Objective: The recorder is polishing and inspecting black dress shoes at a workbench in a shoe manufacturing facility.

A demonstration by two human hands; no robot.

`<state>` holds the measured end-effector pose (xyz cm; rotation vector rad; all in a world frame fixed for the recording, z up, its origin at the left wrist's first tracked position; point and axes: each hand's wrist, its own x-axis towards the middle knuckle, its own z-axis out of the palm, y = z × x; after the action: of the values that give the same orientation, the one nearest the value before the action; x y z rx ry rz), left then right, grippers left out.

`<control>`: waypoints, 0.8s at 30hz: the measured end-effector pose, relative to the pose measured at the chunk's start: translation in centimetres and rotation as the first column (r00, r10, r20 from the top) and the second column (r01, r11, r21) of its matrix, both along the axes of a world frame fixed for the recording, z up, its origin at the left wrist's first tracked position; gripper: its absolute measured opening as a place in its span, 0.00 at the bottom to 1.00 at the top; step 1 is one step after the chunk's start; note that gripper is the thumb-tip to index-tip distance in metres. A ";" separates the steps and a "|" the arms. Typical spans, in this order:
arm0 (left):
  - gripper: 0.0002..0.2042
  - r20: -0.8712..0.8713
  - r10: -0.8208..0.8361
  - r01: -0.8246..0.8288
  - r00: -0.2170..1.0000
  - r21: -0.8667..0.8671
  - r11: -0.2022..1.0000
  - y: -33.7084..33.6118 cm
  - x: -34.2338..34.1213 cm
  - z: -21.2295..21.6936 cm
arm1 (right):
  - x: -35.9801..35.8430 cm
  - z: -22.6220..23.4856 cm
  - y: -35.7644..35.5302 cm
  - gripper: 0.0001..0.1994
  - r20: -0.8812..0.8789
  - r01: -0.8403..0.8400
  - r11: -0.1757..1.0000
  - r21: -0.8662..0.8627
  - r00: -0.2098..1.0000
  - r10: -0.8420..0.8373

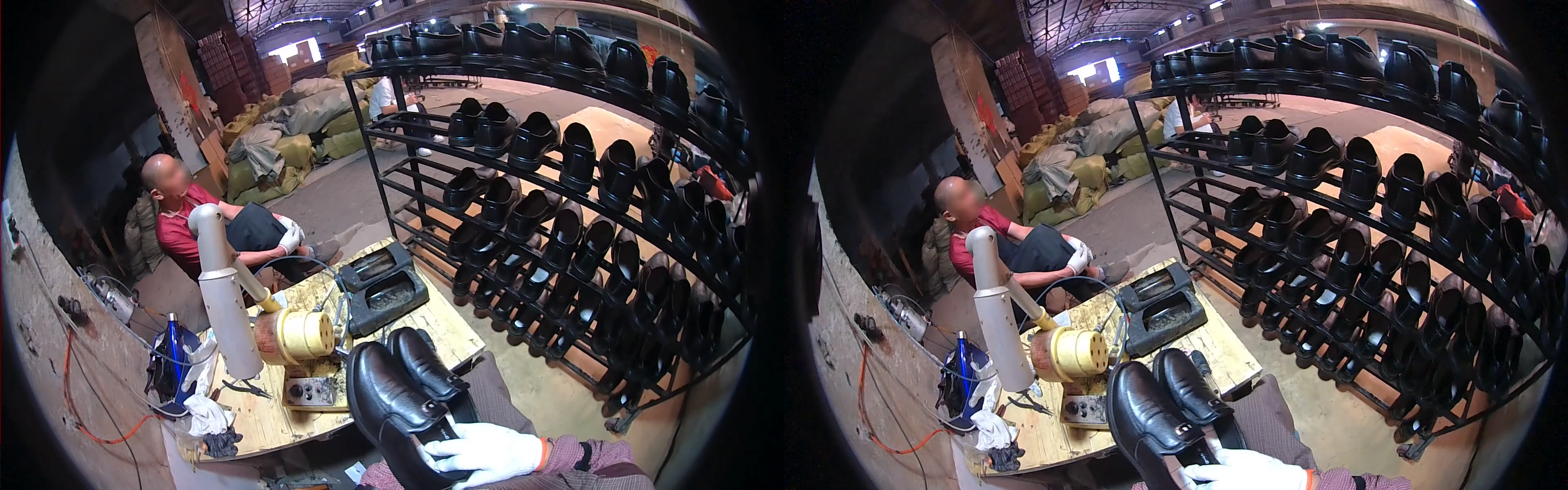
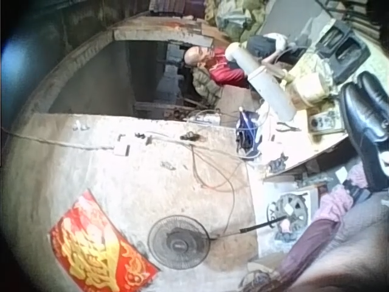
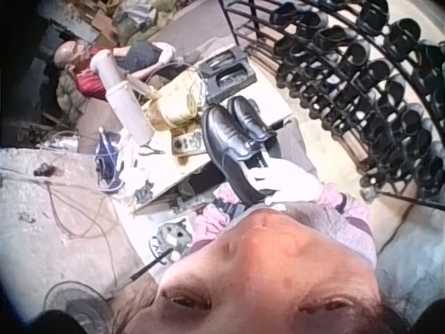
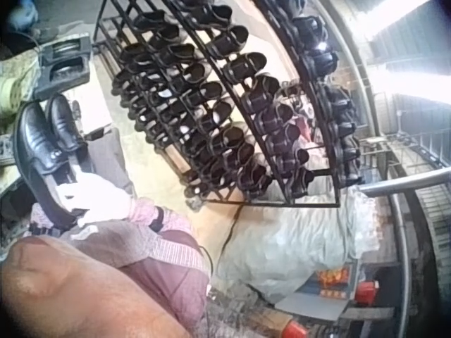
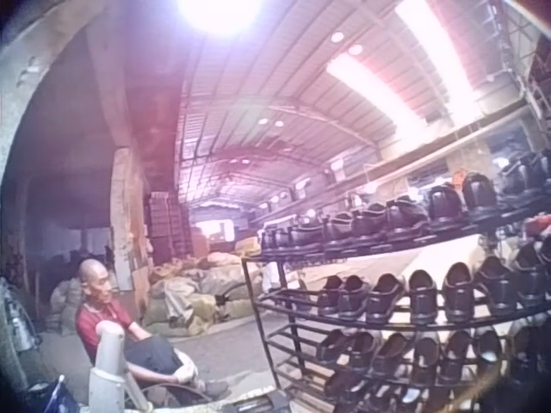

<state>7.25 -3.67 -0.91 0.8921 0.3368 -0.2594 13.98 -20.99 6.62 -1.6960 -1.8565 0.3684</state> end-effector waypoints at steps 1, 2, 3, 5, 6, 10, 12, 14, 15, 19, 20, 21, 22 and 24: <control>0.38 0.006 -0.015 0.015 1.000 0.000 1.000 -0.5 0.4 0.5 | 0.4 0.1 -0.5 0.21 0.013 -0.044 0.998 0.036 0.999 0.044; 0.38 0.008 -0.026 0.026 1.000 0.001 1.000 -0.9 0.7 0.9 | 0.7 0.3 -1.1 0.21 0.009 -0.039 0.999 0.037 0.999 0.038; 0.39 0.009 -0.032 0.032 0.999 0.006 0.999 -1.3 1.1 1.2 | 1.0 0.6 -1.8 0.21 -0.083 -0.022 0.987 0.159 0.996 0.036; 0.39 -0.002 -0.040 0.040 0.999 0.008 0.999 -1.8 1.7 1.3 | 1.3 1.6 -4.1 0.23 -0.214 0.149 0.944 0.294 0.973 -0.087; 0.39 -0.016 -0.032 0.032 0.999 0.000 0.999 -1.8 1.8 1.1 | 1.9 2.1 -5.5 0.27 -0.194 0.206 0.946 0.252 0.968 -0.159; 0.42 0.019 -0.187 0.187 0.982 -0.194 0.963 1.3 1.9 -2.0 | 0.6 2.9 -11.4 0.28 -0.882 0.677 0.675 -0.295 0.078 -0.465; 0.47 -0.090 -0.118 0.088 0.989 -0.291 0.953 3.4 0.8 -4.6 | 1.3 2.2 -13.7 0.23 -0.807 0.744 0.571 -0.349 0.071 -0.586; 0.48 -0.207 -0.058 0.004 0.977 -0.254 0.967 5.3 -0.7 -7.4 | 2.2 0.7 -15.4 0.15 -0.580 0.775 0.472 -0.420 0.170 -0.796; 0.47 -0.245 -0.045 -0.011 0.969 -0.224 0.975 6.0 -1.4 -8.6 | 2.8 -0.4 -16.1 0.15 -0.582 0.774 0.465 -0.430 0.156 -0.798; 0.37 -0.248 0.090 -0.183 0.965 -0.387 0.904 6.8 -2.5 -11.0 | 4.3 -6.5 -18.3 0.15 -0.181 0.847 0.267 -0.459 0.205 -0.962; 0.34 -0.309 0.140 -0.247 0.941 -0.342 0.907 6.4 -2.5 -11.3 | 4.5 -8.3 -19.2 0.17 -0.248 0.853 0.261 -0.452 0.161 -0.955; 0.35 -0.342 0.167 -0.250 0.925 -0.214 0.944 6.2 -2.4 -11.3 | 5.2 -10.6 -19.9 0.20 -0.007 0.820 0.180 -0.543 0.210 -0.978; 0.35 -0.351 0.184 -0.248 0.918 -0.146 0.958 6.0 -2.2 -11.4 | 4.8 -12.3 -20.8 0.25 0.023 0.863 0.191 -0.468 0.228 -0.973; 0.35 -0.357 0.200 -0.240 0.912 -0.071 0.968 5.9 -1.9 -11.4 | 4.5 -15.6 -22.1 0.29 0.073 0.843 0.068 -0.533 0.126 -0.989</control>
<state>5.31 2.25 -12.29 0.6856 0.7407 -0.2238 18.44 -43.05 -8.98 -2.5698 -0.0271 0.4633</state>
